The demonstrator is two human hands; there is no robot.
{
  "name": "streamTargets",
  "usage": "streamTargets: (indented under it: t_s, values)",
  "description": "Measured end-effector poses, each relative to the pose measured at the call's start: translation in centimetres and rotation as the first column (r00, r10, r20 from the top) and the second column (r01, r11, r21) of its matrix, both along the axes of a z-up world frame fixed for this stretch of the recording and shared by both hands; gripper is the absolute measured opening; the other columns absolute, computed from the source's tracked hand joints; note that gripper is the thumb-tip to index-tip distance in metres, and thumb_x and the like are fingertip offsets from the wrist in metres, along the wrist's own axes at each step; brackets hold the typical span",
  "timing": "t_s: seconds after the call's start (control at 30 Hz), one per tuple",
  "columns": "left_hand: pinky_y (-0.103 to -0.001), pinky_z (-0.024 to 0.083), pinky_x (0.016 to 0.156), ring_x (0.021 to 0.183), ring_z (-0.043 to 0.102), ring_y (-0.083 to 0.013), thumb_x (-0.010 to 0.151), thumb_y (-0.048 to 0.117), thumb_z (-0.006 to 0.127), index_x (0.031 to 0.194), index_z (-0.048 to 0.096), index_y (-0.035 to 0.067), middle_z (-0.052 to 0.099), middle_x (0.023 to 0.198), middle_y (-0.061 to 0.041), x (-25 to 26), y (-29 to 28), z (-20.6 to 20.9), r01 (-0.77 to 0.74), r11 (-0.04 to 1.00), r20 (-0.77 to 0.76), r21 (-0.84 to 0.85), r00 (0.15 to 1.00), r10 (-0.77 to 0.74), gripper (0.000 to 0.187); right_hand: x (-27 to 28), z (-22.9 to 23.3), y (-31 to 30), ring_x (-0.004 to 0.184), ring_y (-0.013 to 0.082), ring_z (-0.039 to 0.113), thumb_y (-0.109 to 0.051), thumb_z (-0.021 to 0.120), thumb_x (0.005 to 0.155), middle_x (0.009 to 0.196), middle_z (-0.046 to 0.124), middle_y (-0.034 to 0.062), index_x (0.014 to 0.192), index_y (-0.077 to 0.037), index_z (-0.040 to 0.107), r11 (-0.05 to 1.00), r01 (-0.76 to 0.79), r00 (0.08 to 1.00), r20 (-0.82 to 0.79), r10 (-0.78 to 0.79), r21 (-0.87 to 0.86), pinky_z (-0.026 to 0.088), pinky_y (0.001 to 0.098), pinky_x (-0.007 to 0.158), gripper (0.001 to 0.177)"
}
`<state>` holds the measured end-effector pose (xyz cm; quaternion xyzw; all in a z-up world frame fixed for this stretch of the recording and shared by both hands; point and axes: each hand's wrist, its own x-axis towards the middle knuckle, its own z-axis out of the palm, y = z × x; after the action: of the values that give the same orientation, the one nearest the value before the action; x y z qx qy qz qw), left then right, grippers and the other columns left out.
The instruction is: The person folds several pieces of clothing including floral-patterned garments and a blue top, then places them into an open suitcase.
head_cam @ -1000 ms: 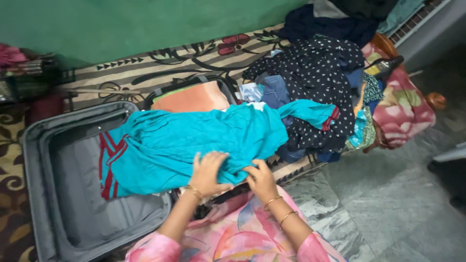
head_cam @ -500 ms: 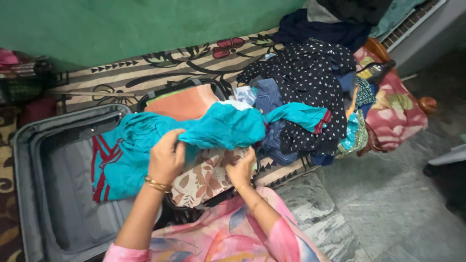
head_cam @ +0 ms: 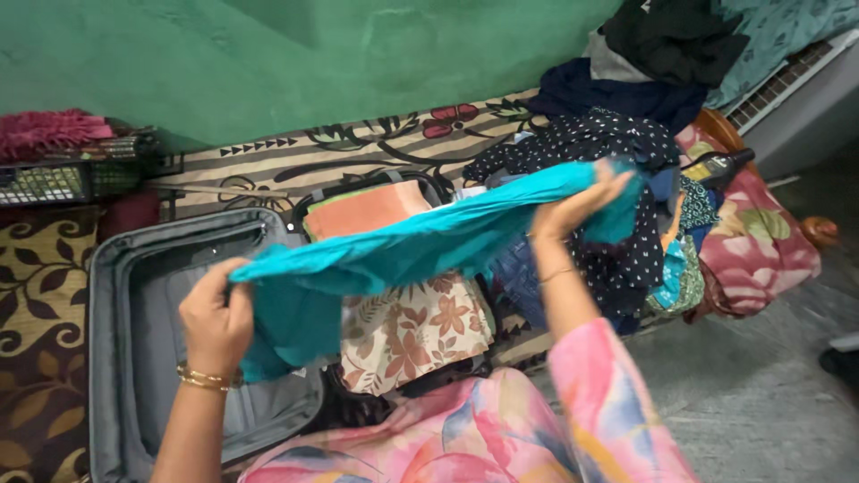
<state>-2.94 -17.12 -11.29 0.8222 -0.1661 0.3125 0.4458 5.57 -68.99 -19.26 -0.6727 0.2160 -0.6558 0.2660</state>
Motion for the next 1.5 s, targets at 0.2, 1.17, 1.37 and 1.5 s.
streamTargets:
  t_s: [0.2, 1.17, 1.37, 1.5]
  values:
    - [-0.034, 0.055, 0.080, 0.088, 0.072, -0.0254, 0.099, 0.010, 0.065, 0.111, 0.072, 0.005, 0.072, 0.098, -0.015, -0.9, 0.8, -0.1, 0.038, 0.999, -0.096, 0.036, 0.995, -0.035, 0.015, -8.7, 12.1, -7.0, 0.154, 0.0312, 0.028, -0.019, 0.071, 0.115, 0.168, 0.017, 0.0174, 0.136, -0.006, 0.059, 0.930, 0.155, 0.985, 0.121, -0.121, -0.333, 0.032, 0.0426, 0.129, 0.028]
    - [-0.055, 0.051, 0.083, 0.097, 0.066, -0.0480, 0.100, 0.044, 0.067, 0.109, 0.072, 0.005, 0.071, 0.104, -0.026, 10.9, 7.0, -26.6, -0.458, 0.867, -0.471, 0.196, 0.731, 0.493, 0.040, -17.6, -14.2, 6.0, 0.108, 0.0460, 0.065, -0.031, 0.084, 0.066, 0.121, 0.053, 0.0205, 0.129, -0.026, 0.054, 0.829, -0.386, 0.042, -0.890, 0.455, 0.405, 0.054, 0.0484, 0.094, 0.070]
    - [-0.051, 0.052, 0.080, 0.092, 0.068, -0.0444, 0.101, 0.038, 0.073, 0.106, 0.073, 0.004, 0.071, 0.099, -0.024, 11.1, 6.1, -21.0, -0.409, 0.910, -0.319, 0.068, 0.855, 0.409, 0.034, -13.5, -9.5, 0.2, 0.092, 0.0459, 0.065, -0.016, 0.073, 0.071, 0.096, 0.067, 0.0245, 0.114, -0.019, 0.076, 0.985, -0.172, 0.554, -0.826, 0.105, 0.009, 0.052, 0.0509, 0.085, 0.043]
    - [-0.041, 0.053, 0.079, 0.086, 0.070, -0.0272, 0.099, 0.031, 0.077, 0.103, 0.074, 0.003, 0.073, 0.095, -0.017, 10.3, 5.5, -14.6, -0.265, 0.964, -0.272, -0.030, 0.930, 0.247, 0.028, -12.9, 1.9, -2.5, 0.100, 0.0259, 0.067, 0.003, 0.054, 0.087, 0.105, 0.068, 0.0105, 0.108, -0.003, 0.064, 0.926, -0.373, 0.877, -0.302, 0.373, 0.060, 0.052, 0.0361, 0.095, 0.024]
